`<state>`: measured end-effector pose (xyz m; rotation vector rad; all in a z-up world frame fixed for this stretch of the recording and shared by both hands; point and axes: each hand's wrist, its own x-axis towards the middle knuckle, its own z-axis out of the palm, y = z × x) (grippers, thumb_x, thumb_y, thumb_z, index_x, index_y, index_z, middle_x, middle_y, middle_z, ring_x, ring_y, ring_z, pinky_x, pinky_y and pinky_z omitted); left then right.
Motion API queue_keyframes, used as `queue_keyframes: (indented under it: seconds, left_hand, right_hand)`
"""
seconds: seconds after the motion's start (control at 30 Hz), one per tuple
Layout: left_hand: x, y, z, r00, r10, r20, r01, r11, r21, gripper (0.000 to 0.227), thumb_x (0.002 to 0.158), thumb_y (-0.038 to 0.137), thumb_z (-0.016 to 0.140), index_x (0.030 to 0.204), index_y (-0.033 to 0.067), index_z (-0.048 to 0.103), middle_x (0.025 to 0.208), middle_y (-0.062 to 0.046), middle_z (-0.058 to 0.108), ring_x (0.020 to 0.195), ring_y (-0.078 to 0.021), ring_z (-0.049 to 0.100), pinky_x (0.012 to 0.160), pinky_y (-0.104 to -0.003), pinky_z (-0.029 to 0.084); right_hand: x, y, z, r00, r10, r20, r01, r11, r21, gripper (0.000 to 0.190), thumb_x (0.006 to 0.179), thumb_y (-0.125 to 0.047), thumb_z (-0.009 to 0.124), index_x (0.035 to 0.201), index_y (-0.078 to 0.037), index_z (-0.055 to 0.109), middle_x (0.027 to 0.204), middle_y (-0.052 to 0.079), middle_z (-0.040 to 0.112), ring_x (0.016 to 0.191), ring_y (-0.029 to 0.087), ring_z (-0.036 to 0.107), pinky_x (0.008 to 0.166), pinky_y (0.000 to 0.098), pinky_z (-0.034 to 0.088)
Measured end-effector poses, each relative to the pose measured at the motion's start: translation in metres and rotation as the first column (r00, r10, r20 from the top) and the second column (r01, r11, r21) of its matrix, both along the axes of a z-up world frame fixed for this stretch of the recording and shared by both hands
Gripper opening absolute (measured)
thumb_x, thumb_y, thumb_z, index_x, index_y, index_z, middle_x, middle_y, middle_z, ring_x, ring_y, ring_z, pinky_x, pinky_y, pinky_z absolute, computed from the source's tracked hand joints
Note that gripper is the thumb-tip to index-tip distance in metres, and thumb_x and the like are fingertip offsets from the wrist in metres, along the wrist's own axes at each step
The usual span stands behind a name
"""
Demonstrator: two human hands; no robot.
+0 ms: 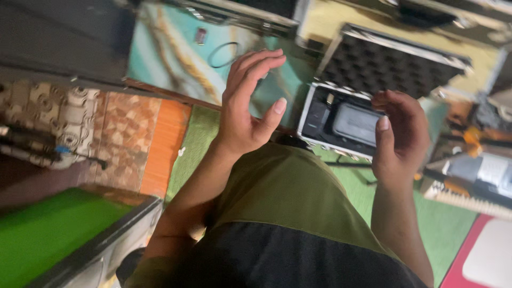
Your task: The person packs audio components into a foam-lined hard case and then picks up two different midi controller keyboards.
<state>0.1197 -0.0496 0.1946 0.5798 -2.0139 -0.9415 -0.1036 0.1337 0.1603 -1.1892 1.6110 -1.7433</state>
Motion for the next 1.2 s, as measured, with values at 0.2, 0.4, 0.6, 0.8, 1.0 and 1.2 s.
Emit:
queue_keyframes:
  seconds: [0.2,0.4,0.6,0.8,1.0,1.2]
  left_hand:
    - [0.053,-0.036,0.014,0.992,0.129,0.008,-0.128,0.992,-0.015,0.046,0.103,0.028,0.066,0.141,0.0046,0.058,0.141,-0.011,0.060,0.137,-0.0276,0.055,0.122,-0.039,0.042]
    - [0.089,-0.066,0.010,0.985,0.169,0.021,-0.170,0.985,0.011,0.042,0.103,0.026,0.066,0.139,0.0048,0.059,0.136,-0.010,0.063,0.133,-0.0270,0.057,0.119,-0.038,0.042]
    - [0.087,-0.102,-0.053,0.945,0.194,0.262,-0.185,0.981,-0.056,0.031,0.098,0.030,0.073,0.124,0.0125,0.069,0.127,-0.005,0.065,0.123,-0.0275,0.059,0.109,-0.042,0.045]
    - [0.056,-0.119,-0.164,0.809,0.069,0.584,0.026,0.988,-0.153,0.049,0.085,0.044,0.079,0.121,0.0116,0.068,0.126,-0.006,0.062,0.121,-0.0317,0.052,0.098,-0.051,0.038]
    - [0.037,-0.113,-0.231,0.510,0.077,0.857,0.203,0.957,-0.207,0.088,0.064,0.060,0.083,0.126,0.0028,0.060,0.127,-0.014,0.057,0.123,-0.0318,0.048,0.101,-0.058,0.033]
    - [0.038,-0.121,-0.268,0.529,0.066,0.846,0.252,0.940,-0.231,0.068,0.071,0.050,0.082,0.119,0.0064,0.061,0.122,-0.014,0.060,0.120,-0.0322,0.051,0.098,-0.056,0.036]
  right_hand:
    - [0.035,-0.067,0.007,0.992,0.125,0.025,-0.126,0.992,0.014,0.027,0.117,-0.009,0.059,0.140,0.002,0.052,0.132,0.011,0.062,0.119,0.015,0.059,0.111,0.0299,0.045]
    - [0.067,-0.114,0.010,0.980,0.201,0.018,-0.201,0.978,0.060,0.026,0.116,-0.007,0.059,0.140,0.002,0.052,0.131,0.009,0.062,0.116,0.015,0.059,0.108,0.0280,0.047]
    - [0.075,-0.160,-0.025,0.925,0.242,-0.293,-0.155,0.944,0.290,0.034,0.103,-0.001,0.067,0.136,-0.001,0.060,0.124,0.014,0.064,0.113,0.021,0.065,0.100,0.0319,0.053]
    - [0.075,-0.212,-0.117,0.534,0.615,-0.580,-0.223,0.764,0.605,0.069,0.079,-0.005,0.071,0.145,-0.009,0.053,0.153,0.016,0.048,0.128,0.039,0.054,0.104,0.0482,0.046]
    - [0.081,-0.230,-0.183,0.291,0.791,-0.538,-0.134,0.591,0.796,0.078,0.078,-0.007,0.062,0.154,-0.015,0.045,0.166,0.004,0.036,0.132,0.032,0.052,0.103,0.0490,0.044]
    - [0.074,-0.230,-0.201,0.213,0.699,-0.683,-0.131,0.713,0.689,0.058,0.086,-0.015,0.060,0.144,-0.014,0.058,0.151,0.007,0.052,0.124,0.030,0.056,0.099,0.0443,0.047]
